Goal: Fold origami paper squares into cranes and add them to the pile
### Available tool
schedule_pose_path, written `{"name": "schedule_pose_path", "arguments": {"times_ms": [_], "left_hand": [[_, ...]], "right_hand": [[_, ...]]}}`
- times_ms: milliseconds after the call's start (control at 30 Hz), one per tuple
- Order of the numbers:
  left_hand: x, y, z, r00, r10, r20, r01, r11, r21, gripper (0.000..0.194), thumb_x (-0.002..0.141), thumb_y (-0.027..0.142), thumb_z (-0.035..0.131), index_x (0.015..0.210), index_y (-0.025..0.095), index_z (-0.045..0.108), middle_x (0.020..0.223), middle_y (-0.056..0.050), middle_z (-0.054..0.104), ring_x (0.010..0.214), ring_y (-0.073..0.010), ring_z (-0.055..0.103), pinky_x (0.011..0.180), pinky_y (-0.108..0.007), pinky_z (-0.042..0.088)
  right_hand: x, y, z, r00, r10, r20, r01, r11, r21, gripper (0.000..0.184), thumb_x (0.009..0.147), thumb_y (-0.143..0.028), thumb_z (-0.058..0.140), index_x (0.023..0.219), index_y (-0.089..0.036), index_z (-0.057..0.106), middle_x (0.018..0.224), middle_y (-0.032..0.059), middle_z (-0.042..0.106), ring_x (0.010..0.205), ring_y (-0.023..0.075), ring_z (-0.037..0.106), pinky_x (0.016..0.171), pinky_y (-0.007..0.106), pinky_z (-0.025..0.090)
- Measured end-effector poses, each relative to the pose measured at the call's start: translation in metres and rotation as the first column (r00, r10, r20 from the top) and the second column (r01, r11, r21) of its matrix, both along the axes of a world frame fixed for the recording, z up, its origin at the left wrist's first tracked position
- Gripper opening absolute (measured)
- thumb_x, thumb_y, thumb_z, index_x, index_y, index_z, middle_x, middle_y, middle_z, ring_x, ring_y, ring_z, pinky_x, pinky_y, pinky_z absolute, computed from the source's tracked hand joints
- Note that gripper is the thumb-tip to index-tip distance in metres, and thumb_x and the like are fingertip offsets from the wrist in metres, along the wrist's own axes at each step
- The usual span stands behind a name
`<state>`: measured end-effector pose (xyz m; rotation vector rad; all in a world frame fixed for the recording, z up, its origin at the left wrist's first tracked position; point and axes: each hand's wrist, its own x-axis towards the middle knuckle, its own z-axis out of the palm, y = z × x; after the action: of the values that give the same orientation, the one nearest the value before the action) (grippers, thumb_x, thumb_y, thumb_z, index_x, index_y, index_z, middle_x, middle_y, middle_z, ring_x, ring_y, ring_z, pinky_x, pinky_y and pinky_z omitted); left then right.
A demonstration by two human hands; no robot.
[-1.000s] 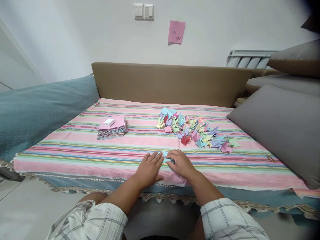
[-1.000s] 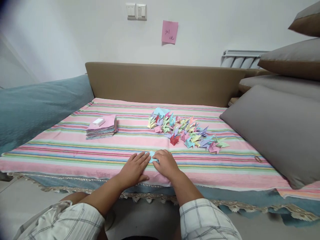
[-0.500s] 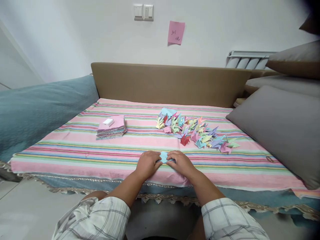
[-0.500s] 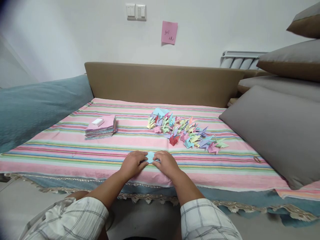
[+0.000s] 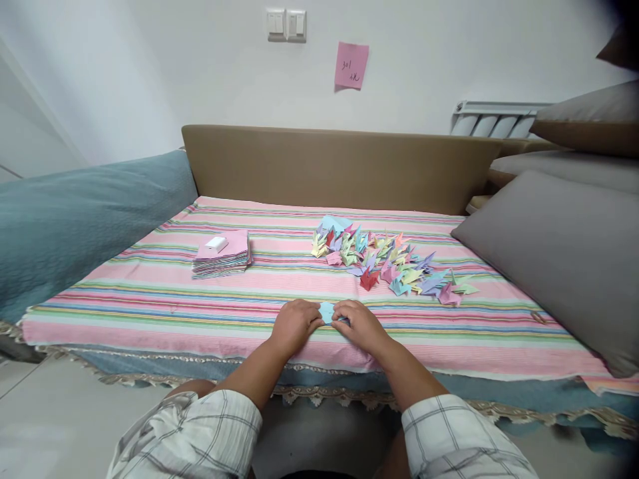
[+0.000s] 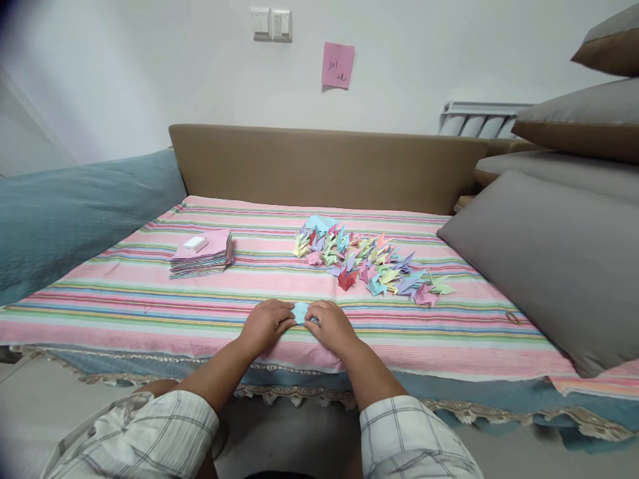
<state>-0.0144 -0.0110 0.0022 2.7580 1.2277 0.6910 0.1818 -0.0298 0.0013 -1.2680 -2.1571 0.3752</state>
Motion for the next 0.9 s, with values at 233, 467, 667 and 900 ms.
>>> {"name": "schedule_pose_path", "arguments": {"times_ms": [233,467,667,900], "left_hand": [[0.002,-0.001,0.002,1.000,0.023,0.020,-0.022,0.999,-0.029,0.016,0.082,0.034,0.056,0.081,0.022,0.067,0.102,-0.003,0.068,0.094,-0.0199,0.060,0.083,-0.034,0.043],[0.003,0.001,-0.002,0.989,0.108,0.100,-0.105,0.994,-0.033,0.017,0.079,0.034,0.060,0.071,0.019,0.062,0.101,-0.006,0.067,0.096,-0.0216,0.058,0.085,-0.036,0.043],[0.004,0.002,-0.004,0.982,0.145,0.117,-0.139,0.988,-0.060,0.019,0.078,0.034,0.060,0.067,0.020,0.060,0.098,-0.006,0.067,0.097,-0.0219,0.058,0.085,-0.036,0.042],[0.007,0.003,-0.004,0.976,0.183,0.117,-0.176,0.982,-0.072,0.018,0.075,0.033,0.063,0.064,0.019,0.060,0.102,-0.006,0.067,0.096,-0.0219,0.058,0.085,-0.036,0.042]], "right_hand": [[-0.002,0.000,-0.006,0.999,-0.029,-0.015,0.028,0.999,-0.018,0.007,0.074,-0.019,0.064,0.080,-0.022,0.066,0.096,0.0043,0.062,0.094,0.0189,0.054,0.085,0.034,0.039],[-0.005,0.002,-0.008,0.995,-0.068,-0.069,0.067,0.998,-0.014,0.008,0.078,-0.024,0.059,0.073,-0.021,0.065,0.093,0.0044,0.064,0.091,0.0185,0.055,0.084,0.033,0.040],[-0.010,0.004,-0.009,0.987,-0.131,-0.089,0.131,0.991,-0.005,0.012,0.077,-0.023,0.058,0.066,-0.021,0.063,0.086,0.0033,0.066,0.086,0.0176,0.057,0.082,0.031,0.040],[-0.014,0.006,-0.010,0.982,-0.163,-0.093,0.165,0.986,0.010,0.012,0.074,-0.020,0.058,0.062,-0.020,0.058,0.081,0.0023,0.065,0.082,0.0170,0.057,0.080,0.030,0.040]]}}
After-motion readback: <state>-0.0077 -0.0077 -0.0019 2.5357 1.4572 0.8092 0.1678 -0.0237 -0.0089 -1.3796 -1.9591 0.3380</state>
